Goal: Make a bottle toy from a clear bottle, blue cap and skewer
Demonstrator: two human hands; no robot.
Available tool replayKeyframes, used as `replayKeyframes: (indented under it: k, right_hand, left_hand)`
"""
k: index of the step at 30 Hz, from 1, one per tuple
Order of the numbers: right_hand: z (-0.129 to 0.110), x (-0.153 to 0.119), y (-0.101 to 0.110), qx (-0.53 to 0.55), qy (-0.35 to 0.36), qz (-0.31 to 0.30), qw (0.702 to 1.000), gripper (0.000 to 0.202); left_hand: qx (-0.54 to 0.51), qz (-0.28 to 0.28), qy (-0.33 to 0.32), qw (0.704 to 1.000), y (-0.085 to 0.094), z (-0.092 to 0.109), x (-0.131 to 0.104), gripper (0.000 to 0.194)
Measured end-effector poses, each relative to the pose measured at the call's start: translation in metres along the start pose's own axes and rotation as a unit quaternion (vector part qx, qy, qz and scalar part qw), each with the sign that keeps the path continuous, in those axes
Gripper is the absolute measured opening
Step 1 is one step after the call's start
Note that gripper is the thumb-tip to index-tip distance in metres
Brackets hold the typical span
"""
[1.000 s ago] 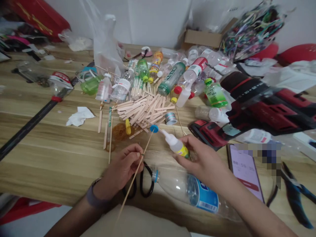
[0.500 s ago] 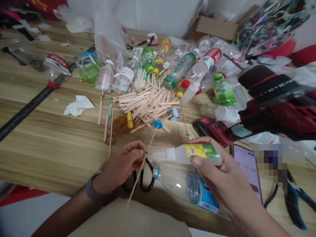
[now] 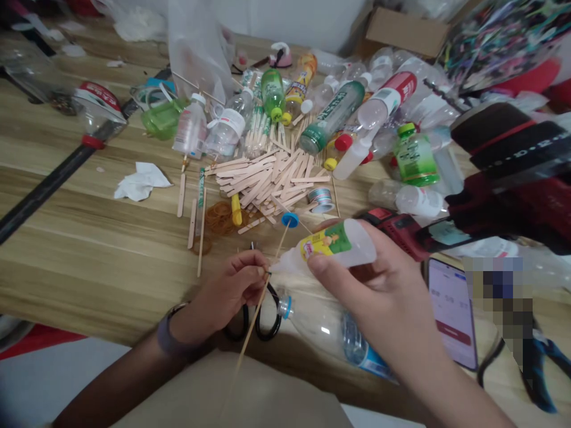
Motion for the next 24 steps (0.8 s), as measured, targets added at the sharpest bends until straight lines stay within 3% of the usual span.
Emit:
replayKeyframes:
  k: [9, 24]
  right_hand:
    - [-0.02, 0.008, -0.007, -0.051, 0.023, -0.012, 0.998, 0.01]
    - [-0.009, 0.007, -0.011, -0.013, -0.008, -0.029, 0.999, 0.022]
  left_hand:
    - [-0.018, -0.009, 0.002, 1.0, 0.0, -0.001, 0.001, 0.011]
    - [-0.044, -0.01, 0.025, 0.999, -0.004, -0.002, -0.002, 0.012]
Point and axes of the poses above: each hand's wrist, its own x-axis towards the middle knuckle, its own y-axis out of the back of the hand, z = x × y, the point moved 9 cm from there along x, towards the middle knuckle, and after that the axes turned 9 degrees about -z, right-handed, at the moved point
